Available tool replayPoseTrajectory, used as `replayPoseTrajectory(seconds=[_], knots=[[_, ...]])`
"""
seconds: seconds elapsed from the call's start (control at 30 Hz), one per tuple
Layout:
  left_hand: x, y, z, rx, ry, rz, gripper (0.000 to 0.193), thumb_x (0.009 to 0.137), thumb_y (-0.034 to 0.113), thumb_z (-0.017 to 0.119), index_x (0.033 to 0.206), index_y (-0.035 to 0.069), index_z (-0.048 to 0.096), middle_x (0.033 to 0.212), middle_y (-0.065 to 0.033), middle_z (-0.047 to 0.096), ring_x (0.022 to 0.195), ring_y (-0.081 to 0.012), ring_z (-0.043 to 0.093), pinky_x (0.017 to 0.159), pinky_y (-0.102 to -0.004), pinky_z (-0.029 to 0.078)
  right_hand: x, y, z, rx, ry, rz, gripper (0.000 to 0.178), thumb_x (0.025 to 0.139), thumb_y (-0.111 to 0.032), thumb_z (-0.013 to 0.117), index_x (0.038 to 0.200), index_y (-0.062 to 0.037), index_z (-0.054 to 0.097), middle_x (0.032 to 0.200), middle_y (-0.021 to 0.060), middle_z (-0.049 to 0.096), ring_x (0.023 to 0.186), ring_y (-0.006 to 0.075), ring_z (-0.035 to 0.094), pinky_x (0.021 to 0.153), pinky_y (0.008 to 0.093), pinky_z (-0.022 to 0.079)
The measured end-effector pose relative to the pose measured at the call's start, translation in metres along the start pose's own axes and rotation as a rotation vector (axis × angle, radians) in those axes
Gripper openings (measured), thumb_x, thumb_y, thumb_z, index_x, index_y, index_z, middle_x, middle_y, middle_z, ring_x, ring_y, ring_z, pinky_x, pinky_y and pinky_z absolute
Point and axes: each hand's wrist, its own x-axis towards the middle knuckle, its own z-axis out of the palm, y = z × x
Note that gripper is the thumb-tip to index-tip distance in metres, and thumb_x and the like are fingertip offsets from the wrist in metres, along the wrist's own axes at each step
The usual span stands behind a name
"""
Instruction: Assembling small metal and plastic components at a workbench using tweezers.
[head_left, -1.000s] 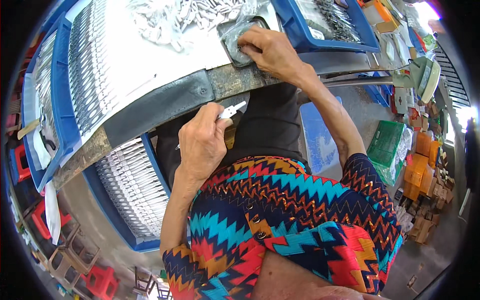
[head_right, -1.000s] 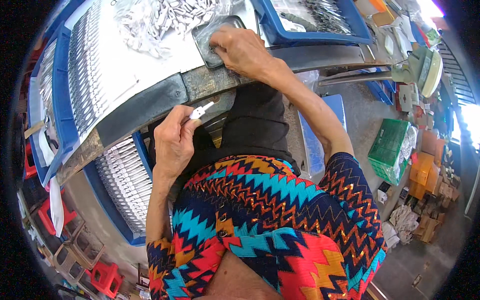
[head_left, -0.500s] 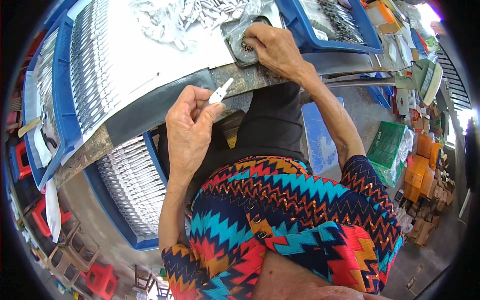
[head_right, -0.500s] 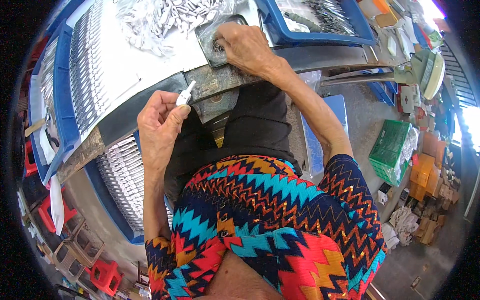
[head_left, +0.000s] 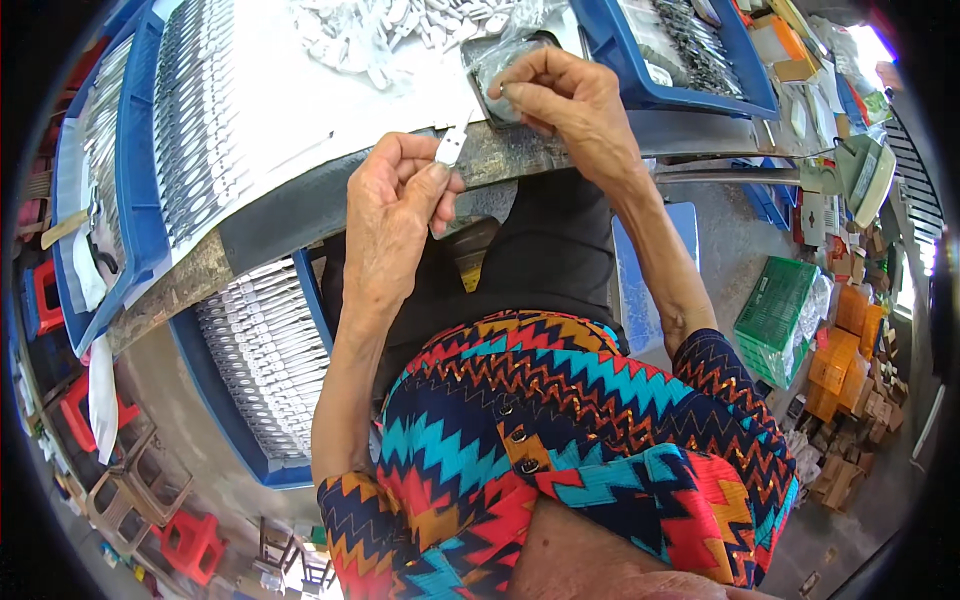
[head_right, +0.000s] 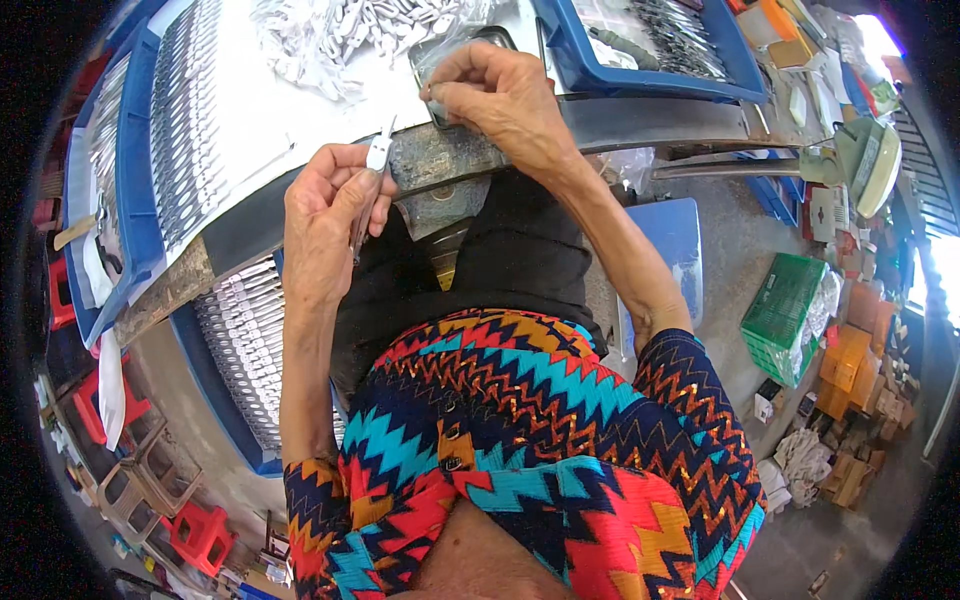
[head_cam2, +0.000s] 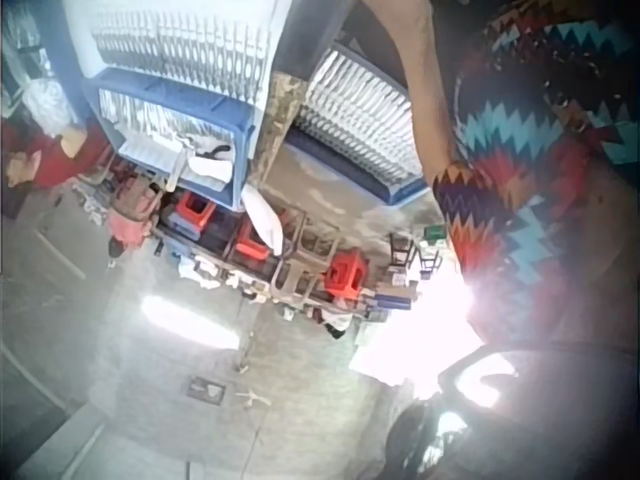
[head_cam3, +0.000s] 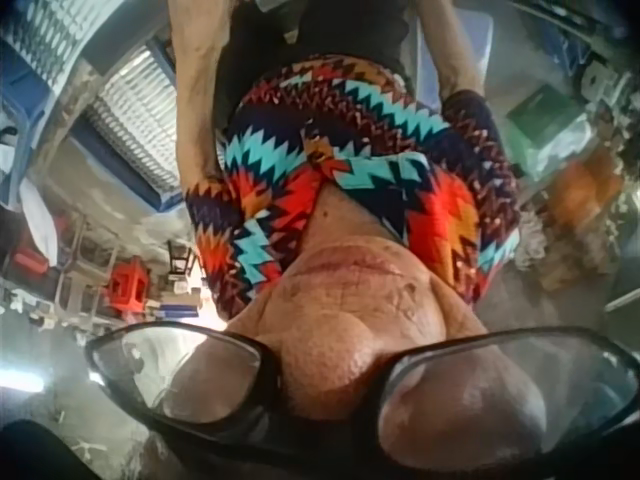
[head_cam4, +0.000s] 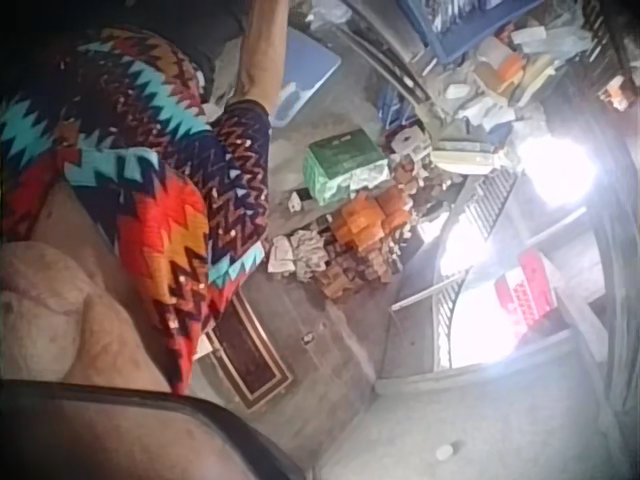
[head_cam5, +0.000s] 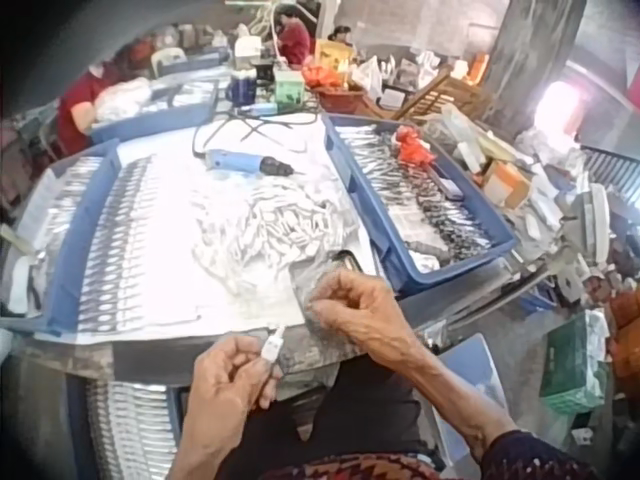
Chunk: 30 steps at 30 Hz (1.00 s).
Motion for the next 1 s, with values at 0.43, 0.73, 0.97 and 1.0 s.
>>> replayPoseTrajectory(seconds=[0.43,0.73,0.97,1.0], knots=[[0.008,-0.005,-0.002,-0.077,0.042,-0.012,0.011,0.086,0.0,0.048,0.096,-0.005,0.048,0.071,-0.0098,0.06,0.053,-0.0062,0.049,0.046,-0.0186,0.04,-0.011,-0.007,0.024,0.305,-0.026,0.14,0.01,0.079,-0.006,0.065,0.087,-0.0004,0.063,0.07,0.0004,0.059,0.055,0.0041,0.048,0.048,0.0164,0.035],[0.008,-0.003,0.003,0.054,0.105,0.023,0.009,0.087,0.003,0.052,0.094,-0.003,0.05,0.071,-0.0102,0.061,0.052,-0.0071,0.051,0.045,-0.0183,0.039,-0.018,-0.004,0.036,0.419,-0.048,0.218,0.014,0.078,-0.006,0.067,0.09,0.0004,0.06,0.068,0.0,0.058,0.056,0.0049,0.051,0.049,0.0167,0.037],[0.007,-0.005,0.008,0.207,0.134,0.08,0.006,0.088,0.001,0.051,0.092,-0.003,0.05,0.07,-0.0067,0.06,0.052,-0.0049,0.049,0.044,-0.0169,0.037,-0.018,0.0,0.034,0.453,-0.054,0.258,0.015,0.079,-0.005,0.067,0.09,0.0005,0.058,0.067,0.0013,0.058,0.056,0.0059,0.051,0.047,0.0172,0.035],[0.008,-0.005,0.01,0.241,0.147,0.088,0.005,0.088,0.001,0.051,0.092,-0.003,0.05,0.069,-0.0065,0.06,0.052,-0.0046,0.049,0.044,-0.0167,0.037,-0.018,0.0,0.034,0.47,-0.047,0.258,0.015,0.079,-0.005,0.066,0.09,0.0009,0.057,0.067,0.0016,0.058,0.055,0.0061,0.051,0.046,0.0173,0.035]])
